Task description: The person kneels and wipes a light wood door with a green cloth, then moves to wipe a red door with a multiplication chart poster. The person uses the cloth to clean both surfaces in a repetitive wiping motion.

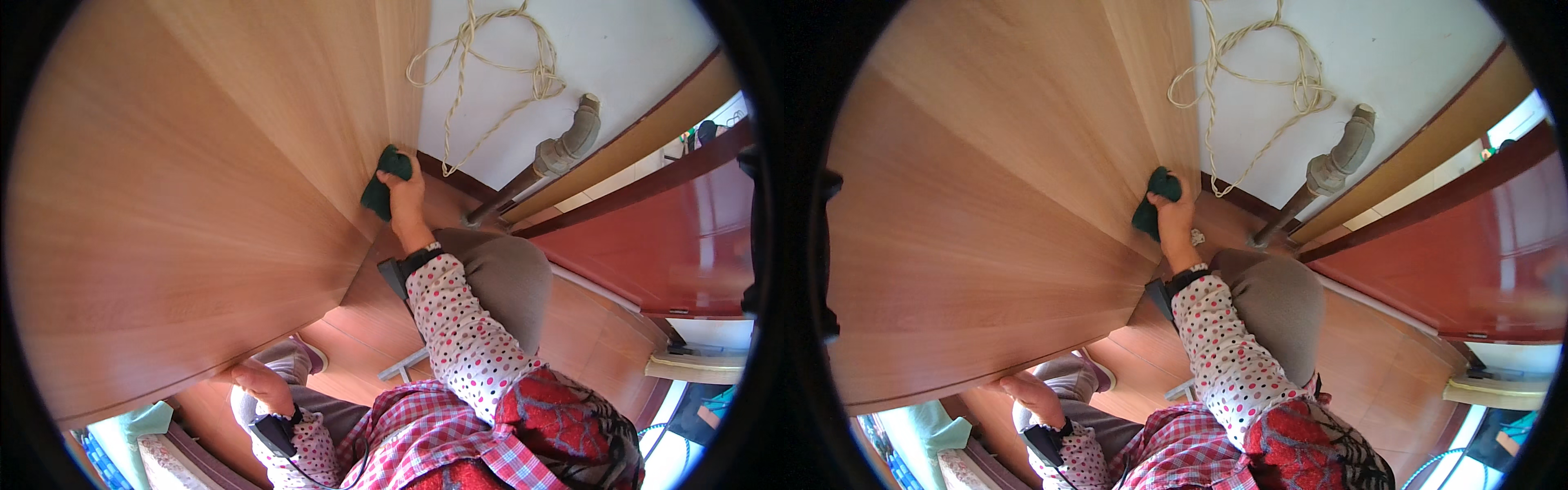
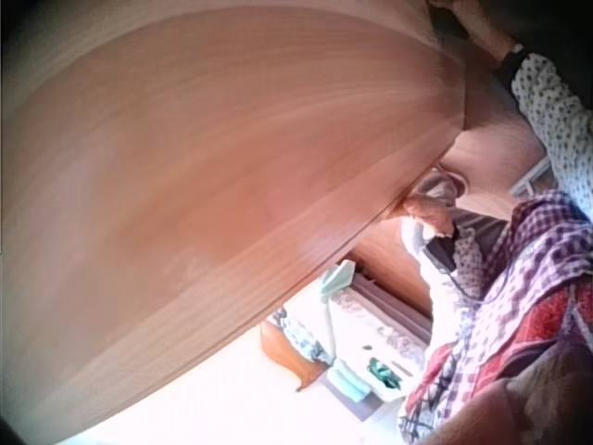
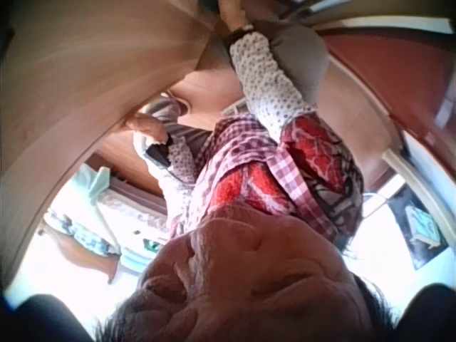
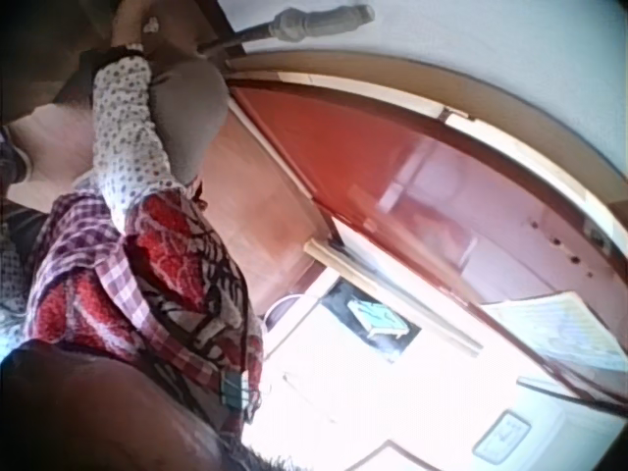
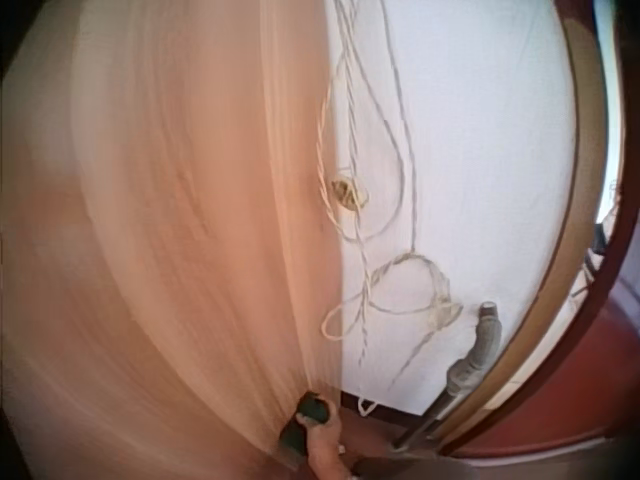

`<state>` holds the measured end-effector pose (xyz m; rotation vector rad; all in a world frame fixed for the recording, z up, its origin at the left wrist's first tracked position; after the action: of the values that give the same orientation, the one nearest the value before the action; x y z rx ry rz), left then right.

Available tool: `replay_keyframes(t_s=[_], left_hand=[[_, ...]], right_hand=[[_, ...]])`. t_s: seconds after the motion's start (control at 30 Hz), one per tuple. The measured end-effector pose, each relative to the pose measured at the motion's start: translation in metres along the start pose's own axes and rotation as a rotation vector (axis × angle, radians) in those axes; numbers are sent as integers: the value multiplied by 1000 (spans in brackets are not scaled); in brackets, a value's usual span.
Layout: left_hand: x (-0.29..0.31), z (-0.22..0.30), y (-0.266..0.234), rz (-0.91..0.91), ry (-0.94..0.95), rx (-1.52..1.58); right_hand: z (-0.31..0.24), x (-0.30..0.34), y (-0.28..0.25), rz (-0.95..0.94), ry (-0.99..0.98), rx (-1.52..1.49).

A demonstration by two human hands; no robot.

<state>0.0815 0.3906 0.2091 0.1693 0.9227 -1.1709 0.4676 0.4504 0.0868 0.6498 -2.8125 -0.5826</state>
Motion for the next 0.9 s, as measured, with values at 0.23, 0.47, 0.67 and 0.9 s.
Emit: replay_keyframes(t_s=[0.23, 0.47, 0.67, 0.9], left_hand=[[5, 18, -37, 178, 10, 8], [6, 2, -11, 187, -247, 211], [10, -5, 40, -88, -99, 204], [11, -12, 77, -295, -231, 321]], right_hand=[[25, -9, -13, 32, 108, -45], [75, 41, -27, -4, 349, -52], [69, 100, -22, -22, 340, 41], [53, 169, 0, -196, 361, 1]])
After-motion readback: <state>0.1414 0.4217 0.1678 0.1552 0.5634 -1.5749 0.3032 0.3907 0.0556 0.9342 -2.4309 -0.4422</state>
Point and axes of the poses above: each hand's wrist, its own x-axis away from the middle knuckle, its own y-axis out of the palm, z = x × y, the point moved 3 cm from there along -x, towards the middle knuckle, and after that the axes turned 1 degree about z, right-handed, at the moved point
